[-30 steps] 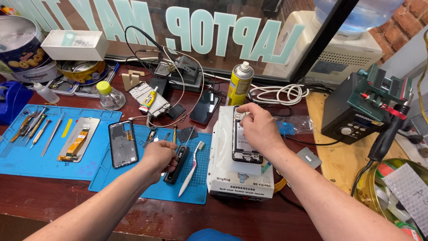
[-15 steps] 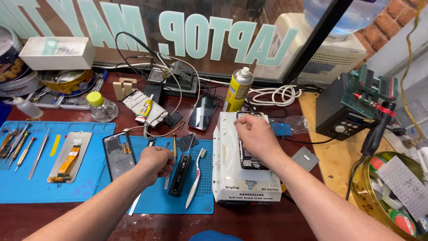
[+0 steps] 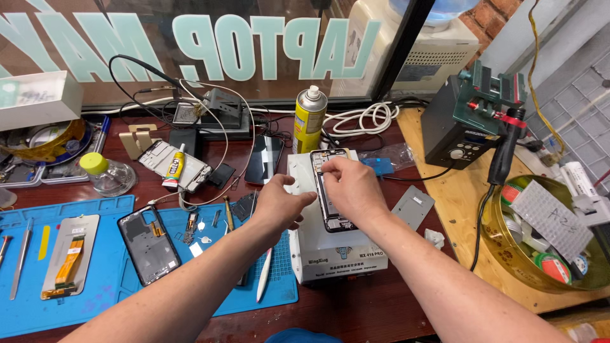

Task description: The person repairs a smartphone by connecting internal ribbon cables, applying adhesive to a component, and reattaching parts. They handle the phone chassis, battery, and small connectors while working at a cluttered repair bench.

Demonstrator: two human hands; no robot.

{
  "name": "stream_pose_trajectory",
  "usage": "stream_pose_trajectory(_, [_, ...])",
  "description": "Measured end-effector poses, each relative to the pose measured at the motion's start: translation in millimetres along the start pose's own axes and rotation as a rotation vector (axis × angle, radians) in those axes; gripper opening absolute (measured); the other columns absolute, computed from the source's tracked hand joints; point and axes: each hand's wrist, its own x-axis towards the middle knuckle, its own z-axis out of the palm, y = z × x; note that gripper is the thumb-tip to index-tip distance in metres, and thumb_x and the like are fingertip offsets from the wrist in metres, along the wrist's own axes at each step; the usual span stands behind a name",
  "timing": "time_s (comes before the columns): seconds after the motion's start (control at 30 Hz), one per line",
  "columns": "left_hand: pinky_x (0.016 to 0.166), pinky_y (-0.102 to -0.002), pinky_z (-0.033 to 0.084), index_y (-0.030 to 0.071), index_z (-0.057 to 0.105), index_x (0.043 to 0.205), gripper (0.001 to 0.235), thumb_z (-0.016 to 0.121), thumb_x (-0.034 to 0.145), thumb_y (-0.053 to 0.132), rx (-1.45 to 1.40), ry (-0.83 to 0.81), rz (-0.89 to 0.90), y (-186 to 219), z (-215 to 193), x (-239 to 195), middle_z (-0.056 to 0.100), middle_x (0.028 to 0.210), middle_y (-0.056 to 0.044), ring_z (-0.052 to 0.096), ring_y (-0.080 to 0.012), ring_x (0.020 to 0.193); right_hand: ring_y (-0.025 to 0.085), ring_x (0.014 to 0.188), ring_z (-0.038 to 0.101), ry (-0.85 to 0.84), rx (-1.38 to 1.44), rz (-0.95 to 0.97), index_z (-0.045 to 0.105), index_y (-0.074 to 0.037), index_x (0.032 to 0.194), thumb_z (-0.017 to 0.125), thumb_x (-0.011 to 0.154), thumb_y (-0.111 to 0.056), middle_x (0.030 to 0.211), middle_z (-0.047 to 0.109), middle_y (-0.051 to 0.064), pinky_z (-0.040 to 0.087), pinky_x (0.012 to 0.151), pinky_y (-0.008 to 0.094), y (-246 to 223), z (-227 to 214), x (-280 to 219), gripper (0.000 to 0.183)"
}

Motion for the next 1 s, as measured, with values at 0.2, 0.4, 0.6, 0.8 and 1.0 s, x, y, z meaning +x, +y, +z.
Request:
stream_pose_trajectory(0.2, [0.055,-0.036,0.060,0.006,0.046,0.142,0.080,0.086,0.075,0.024,0.086,0.045,0.048,7,12,-1,0.075,0.092,-0.015,0.071,-0.0202,0.068,0.030,0.079,0.074,-0.077,-0.207,0.032,0.076,-0.020,0.113,0.072,0.081,-0.023,0.081,0.076,0.012,0.059,0.076,0.042,-8,-21,-7,0.032])
stream_pose_trajectory(0.4, [0.056,-0.034,0.060,0.006,0.046,0.144,0.084,0.087,0.072,0.020,0.126,0.086,0.063,5,16,2,0.074,0.090,-0.014,0.071,-0.0195,0.068,0.032,0.086,0.074,-0.100,-0.243,-0.072,0.078,-0.021,0.115,0.068,0.082,-0.020,0.088,0.076,0.013,0.058,0.080,0.044,-4,-15,-9,0.034])
stream_pose_trajectory(0.6, [0.054,-0.035,0.059,0.006,0.045,0.144,0.083,0.087,0.073,0.018,0.074,0.085,0.063,4,19,-1,0.073,0.090,-0.015,0.070,-0.0206,0.067,0.033,0.091,0.074,-0.121,-0.260,-0.083,0.078,-0.021,0.114,0.068,0.083,-0.022,0.093,0.077,0.015,0.058,0.083,0.045,4,-15,-7,0.033])
stream_pose_trajectory(0.8, [0.051,-0.035,0.057,0.006,0.046,0.144,0.082,0.087,0.074,0.020,0.065,0.131,0.046,4,16,-9,0.073,0.090,-0.014,0.070,-0.0203,0.067,0.034,0.089,0.074,-0.134,-0.239,-0.107,0.078,-0.022,0.113,0.067,0.082,-0.021,0.089,0.077,0.015,0.058,0.082,0.045,0,-13,-6,0.033])
stream_pose_trajectory(1.0, [0.054,-0.034,0.058,0.006,0.045,0.145,0.084,0.086,0.074,0.018,0.072,0.090,0.032,10,16,-6,0.074,0.095,-0.015,0.071,-0.0201,0.070,0.032,0.087,0.074,-0.193,-0.287,-0.021,0.077,-0.023,0.116,0.067,0.084,-0.021,0.087,0.078,0.014,0.058,0.083,0.043,-2,-17,-2,0.033])
